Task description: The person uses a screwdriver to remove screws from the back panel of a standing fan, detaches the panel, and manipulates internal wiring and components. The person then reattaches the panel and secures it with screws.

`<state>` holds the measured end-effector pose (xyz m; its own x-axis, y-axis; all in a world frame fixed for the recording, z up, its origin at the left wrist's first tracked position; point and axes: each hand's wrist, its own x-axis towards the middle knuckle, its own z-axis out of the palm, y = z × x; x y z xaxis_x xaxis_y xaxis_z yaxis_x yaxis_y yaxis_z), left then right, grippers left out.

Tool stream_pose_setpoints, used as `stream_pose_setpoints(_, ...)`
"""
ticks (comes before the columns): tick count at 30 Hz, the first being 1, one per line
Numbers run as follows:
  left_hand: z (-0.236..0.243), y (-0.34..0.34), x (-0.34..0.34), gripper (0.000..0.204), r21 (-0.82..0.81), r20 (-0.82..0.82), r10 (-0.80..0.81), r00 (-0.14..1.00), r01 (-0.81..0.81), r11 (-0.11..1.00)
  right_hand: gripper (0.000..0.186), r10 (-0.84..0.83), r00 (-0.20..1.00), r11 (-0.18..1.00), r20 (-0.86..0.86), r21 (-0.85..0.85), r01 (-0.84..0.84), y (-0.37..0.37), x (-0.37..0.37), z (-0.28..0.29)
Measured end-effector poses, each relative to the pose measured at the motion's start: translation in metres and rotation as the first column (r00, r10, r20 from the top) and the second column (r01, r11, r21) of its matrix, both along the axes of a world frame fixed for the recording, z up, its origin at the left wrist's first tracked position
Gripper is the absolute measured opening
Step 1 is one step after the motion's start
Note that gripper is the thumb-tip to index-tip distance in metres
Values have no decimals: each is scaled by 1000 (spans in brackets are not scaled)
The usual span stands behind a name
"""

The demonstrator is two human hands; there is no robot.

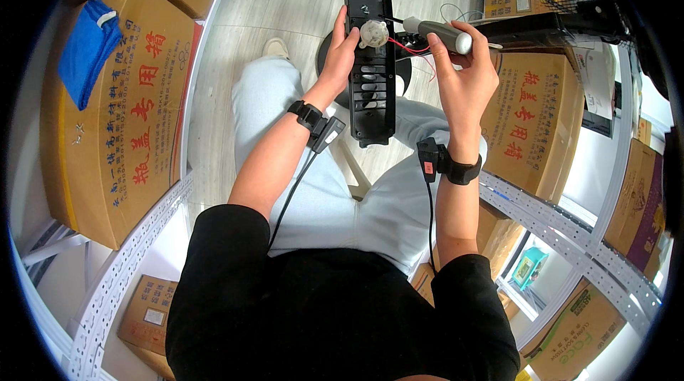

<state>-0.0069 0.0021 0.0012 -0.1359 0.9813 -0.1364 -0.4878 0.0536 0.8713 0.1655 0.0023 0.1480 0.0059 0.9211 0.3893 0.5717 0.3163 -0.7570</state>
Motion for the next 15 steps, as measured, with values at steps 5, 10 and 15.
stream_pose_setpoints(5,5,0,-6,61,-43,230,43,972,-34,998,38,3,1000,999,-18,52,-2,0,2,-2)
stream_pose_setpoints(10,0,2,-8,60,-37,197,54,979,-48,998,39,7,1000,996,-27,91,-4,-1,1,1)
stream_pose_setpoints(15,-8,3,-8,61,-17,195,39,980,-36,999,40,10,999,997,-36,80,-7,-2,0,1)
